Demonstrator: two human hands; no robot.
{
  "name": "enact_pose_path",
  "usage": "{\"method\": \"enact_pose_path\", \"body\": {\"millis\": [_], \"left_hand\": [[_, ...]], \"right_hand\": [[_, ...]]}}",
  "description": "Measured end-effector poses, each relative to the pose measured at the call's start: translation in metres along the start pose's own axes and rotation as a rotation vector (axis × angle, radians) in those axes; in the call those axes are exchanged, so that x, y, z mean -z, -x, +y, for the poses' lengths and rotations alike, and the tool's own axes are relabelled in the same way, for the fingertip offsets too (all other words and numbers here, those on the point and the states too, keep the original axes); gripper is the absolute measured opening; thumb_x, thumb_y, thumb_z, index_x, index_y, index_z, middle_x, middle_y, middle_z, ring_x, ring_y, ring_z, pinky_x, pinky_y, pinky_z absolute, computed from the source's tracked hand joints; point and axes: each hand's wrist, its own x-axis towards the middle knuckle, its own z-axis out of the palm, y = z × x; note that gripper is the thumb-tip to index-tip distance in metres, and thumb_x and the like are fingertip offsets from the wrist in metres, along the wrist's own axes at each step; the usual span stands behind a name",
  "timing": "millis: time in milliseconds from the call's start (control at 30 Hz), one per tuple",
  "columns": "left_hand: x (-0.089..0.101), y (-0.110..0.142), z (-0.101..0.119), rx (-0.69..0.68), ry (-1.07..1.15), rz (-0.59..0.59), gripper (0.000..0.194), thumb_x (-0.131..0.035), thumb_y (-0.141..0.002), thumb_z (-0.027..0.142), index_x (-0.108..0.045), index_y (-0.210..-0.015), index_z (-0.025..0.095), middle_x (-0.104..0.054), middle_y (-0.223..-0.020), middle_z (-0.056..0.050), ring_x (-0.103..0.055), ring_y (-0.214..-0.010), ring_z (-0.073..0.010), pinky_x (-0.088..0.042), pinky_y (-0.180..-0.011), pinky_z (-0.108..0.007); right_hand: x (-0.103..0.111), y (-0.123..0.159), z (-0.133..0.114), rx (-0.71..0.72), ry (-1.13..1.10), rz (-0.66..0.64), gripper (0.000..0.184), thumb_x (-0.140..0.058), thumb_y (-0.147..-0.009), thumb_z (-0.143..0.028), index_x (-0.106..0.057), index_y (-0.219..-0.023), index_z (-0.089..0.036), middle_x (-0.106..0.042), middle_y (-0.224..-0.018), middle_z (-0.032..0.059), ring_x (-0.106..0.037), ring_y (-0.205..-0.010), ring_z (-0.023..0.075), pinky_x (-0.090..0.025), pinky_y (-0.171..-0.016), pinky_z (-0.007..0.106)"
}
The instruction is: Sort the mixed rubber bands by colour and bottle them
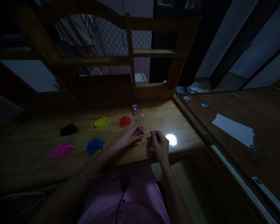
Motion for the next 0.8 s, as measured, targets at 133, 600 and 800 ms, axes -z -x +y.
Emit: {"method": "enact_pose_path", "body": {"millis": [133,600,800], "left_hand": [[-0.005,-0.004,-0.009,0.025,0.083,-0.034,0.007,-0.064,-0.08,0.021,-0.06,-0.084,0.018,-0.061,-0.089,-0.003,-0.056,-0.088,-0.0187,-0.043,-0.079,-0.03],[0.021,-0.003,-0.025,0.373,0.738,-0.185,0.029,-0.072,-0.074,0.035,-0.056,-0.085,0.014,-0.067,-0.076,-0.005,-0.065,-0.058,-0.0142,-0.05,-0.053,-0.025],[0.031,0.005,-0.017,0.397,0.823,-0.274,0.036,-0.071,-0.077,0.036,-0.064,-0.106,0.015,-0.071,-0.095,-0.011,-0.067,-0.07,-0.0158,-0.051,-0.06,-0.026]], "right_hand": [[0.001,0.0,-0.001,-0.002,0.003,-0.003,0.031,-0.049,-0.093,-0.043,-0.069,-0.093,-0.019,-0.066,-0.072,0.0007,-0.06,-0.062,0.015,-0.045,-0.06,0.025],[0.0,0.0,0.002,0.01,0.027,0.009,0.031,-0.049,-0.093,-0.043,-0.069,-0.093,-0.019,-0.068,-0.075,0.0017,-0.062,-0.068,0.0164,-0.044,-0.063,0.025],[0.0,0.001,0.002,0.005,0.023,0.0,0.031,-0.048,-0.094,-0.043,-0.069,-0.093,-0.019,-0.066,-0.073,0.0014,-0.06,-0.063,0.0158,-0.044,-0.061,0.025]]}}
